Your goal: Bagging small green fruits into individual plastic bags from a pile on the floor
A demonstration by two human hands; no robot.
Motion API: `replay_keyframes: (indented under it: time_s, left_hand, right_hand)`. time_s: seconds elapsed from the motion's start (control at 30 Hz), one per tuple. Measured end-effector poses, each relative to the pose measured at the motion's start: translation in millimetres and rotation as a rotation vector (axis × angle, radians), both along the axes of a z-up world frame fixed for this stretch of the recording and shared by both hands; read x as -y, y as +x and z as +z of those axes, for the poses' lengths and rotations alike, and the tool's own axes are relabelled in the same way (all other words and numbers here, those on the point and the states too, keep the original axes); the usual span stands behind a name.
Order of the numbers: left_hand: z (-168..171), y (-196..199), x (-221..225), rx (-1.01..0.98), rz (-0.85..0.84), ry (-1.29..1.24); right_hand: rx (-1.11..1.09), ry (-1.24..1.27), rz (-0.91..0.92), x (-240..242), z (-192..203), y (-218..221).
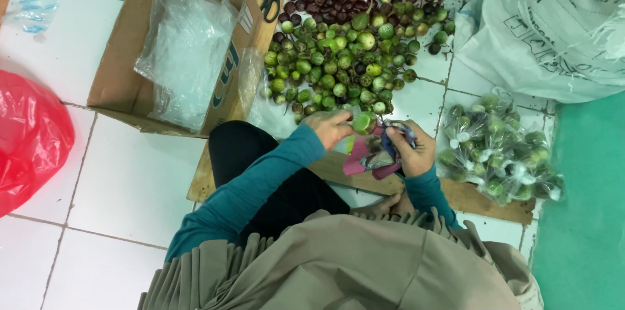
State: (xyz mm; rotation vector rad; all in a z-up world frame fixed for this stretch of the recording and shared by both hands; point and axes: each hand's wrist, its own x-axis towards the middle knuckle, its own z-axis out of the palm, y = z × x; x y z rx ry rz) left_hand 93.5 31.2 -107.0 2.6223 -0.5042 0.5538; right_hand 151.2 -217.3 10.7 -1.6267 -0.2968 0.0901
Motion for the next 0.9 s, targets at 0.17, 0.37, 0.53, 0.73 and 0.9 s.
replay_keyframes:
  time_s: [0.17, 0.37, 0.53, 0.73, 0.9]
  left_hand:
    - [-24.3, 0.0, 14.9, -0.177, -0.074, -0.164]
    - [-38.8, -1.0, 25.1, -0.125, -0.069, -0.163]
    - [-26.3, -9.1, 33.3, -0.113, -0.102, -0.205]
    - [-58.1, -18.3, 58.7, -0.06, -0.127, -0.271]
    - [-26.1, -24.7, 53.5, -0.021, -0.133, -0.339]
  right_hand:
    - [0.01, -0.09, 0.006, 0.7, 17.2, -1.5]
    - [0.272, -0.316, 0.097, 2.8, 22.1, -5.9]
    - [0.335, -0.394, 0.179, 5.9, 14.0, -3.8]
    - [0.358, -0.439, 0.293, 12.3, -24.6, -3.4]
    - [0.294, -0.409, 0.28, 14.7, -12.8, -1.0]
